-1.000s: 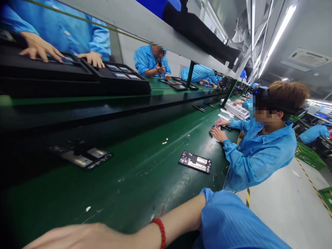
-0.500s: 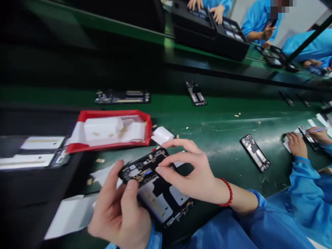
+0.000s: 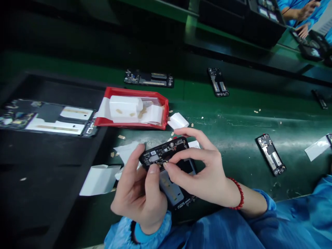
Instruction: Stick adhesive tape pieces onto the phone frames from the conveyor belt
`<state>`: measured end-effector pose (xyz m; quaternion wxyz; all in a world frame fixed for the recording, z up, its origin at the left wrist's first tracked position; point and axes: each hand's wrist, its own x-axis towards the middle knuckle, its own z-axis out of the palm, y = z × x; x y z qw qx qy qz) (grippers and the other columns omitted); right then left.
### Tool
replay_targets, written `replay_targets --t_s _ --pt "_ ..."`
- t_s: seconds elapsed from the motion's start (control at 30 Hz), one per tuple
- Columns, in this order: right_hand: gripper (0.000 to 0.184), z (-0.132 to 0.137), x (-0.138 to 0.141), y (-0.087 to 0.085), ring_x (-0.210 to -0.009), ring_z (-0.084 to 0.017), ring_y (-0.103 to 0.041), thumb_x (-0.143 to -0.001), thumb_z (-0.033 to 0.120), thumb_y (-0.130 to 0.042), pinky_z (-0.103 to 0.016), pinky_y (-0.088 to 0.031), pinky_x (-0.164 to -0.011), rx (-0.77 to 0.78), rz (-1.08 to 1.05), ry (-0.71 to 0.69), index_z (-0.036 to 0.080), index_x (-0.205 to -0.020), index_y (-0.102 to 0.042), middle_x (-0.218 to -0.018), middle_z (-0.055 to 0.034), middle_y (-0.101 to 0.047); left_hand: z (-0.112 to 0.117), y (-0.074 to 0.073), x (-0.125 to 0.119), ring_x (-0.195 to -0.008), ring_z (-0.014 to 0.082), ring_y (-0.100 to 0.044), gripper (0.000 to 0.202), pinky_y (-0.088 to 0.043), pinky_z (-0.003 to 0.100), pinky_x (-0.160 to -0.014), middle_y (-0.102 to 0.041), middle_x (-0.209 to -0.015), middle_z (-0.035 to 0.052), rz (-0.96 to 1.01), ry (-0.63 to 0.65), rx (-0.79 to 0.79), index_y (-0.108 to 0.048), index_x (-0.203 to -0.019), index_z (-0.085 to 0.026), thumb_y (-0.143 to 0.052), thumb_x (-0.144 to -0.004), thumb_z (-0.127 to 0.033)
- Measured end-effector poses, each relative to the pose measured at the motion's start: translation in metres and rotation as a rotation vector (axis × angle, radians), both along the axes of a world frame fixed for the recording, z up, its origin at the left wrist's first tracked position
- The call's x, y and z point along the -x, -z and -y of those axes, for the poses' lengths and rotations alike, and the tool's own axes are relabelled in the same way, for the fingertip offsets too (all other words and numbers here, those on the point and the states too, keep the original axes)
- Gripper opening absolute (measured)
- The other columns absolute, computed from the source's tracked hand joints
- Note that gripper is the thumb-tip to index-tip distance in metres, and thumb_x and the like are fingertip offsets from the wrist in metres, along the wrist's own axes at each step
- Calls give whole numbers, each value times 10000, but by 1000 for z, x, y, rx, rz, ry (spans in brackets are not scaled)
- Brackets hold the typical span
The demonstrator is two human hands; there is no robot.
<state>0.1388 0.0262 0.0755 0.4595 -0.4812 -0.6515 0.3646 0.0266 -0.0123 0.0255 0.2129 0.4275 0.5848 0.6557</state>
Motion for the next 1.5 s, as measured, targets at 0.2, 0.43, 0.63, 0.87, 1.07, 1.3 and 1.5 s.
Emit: replay_targets --t_s 0.2,0.43,0.63,0.87,1.07,1.3,1.5 --pt "110 -1 0 0 -1046 -219 -708 -787 128 -798 -401 -607 -926 27 -5 8 222 -760 -748 -1216 -76 -705 0 -1 0 -805 139 -783 451 -621 191 -765 -809 -1086 26 -1 5 -19 -660 -1358 -218 -653 -925 -90" --pt "104 0 0 1 -1073 -232 -694 -806 127 -787 -393 -603 -884 72 -51 -10 227 -783 -766 -1217 -71 -711 -1 -8 -3 -747 120 -772 432 -615 175 -699 -815 -1065 -6 59 -31 -39 -690 -1315 -284 -663 -924 -103" --pt "112 1 2 0 -1016 -216 -702 -816 117 -773 -390 -601 -865 74 -62 -5 222 -780 -765 -1190 -73 -718 -2 -9 -3 -720 121 -768 391 -612 174 -667 -821 -1011 -8 58 -54 -44 -707 -1289 -255 -676 -920 -132" --pt "99 4 10 3 -927 -203 -702 -801 140 -775 -381 -613 -807 95 -99 53 218 -751 -740 -1120 -75 -703 0 -10 -6 -487 82 -652 369 -563 174 -493 -793 -801 -46 21 -111 -22 -703 -1289 -254 -661 -934 -161" --pt "138 4 14 2 -954 -196 -684 -785 97 -762 -326 -600 -735 88 -154 70 213 -729 -715 -1083 -70 -682 1 -12 -5 -434 69 -610 383 -547 161 -442 -767 -734 -61 -16 -114 -12 -691 -1302 -255 -651 -936 -151" --pt "143 5 17 2 -938 -198 -688 -773 83 -764 -338 -609 -738 96 -150 88 213 -727 -726 -1083 -72 -686 -1 -17 -7 -647 133 -757 464 -658 219 -626 -814 -907 -28 -30 -106 -5 -682 -1307 -279 -712 -872 -121" --pt "141 7 14 1 -988 -206 -714 -792 70 -763 -356 -624 -815 58 -118 69 209 -777 -754 -1116 -79 -705 -6 -16 -6 -575 115 -731 484 -633 192 -588 -813 -840 -37 -75 -144 -19 -706 -1251 -236 -755 -805 -55"
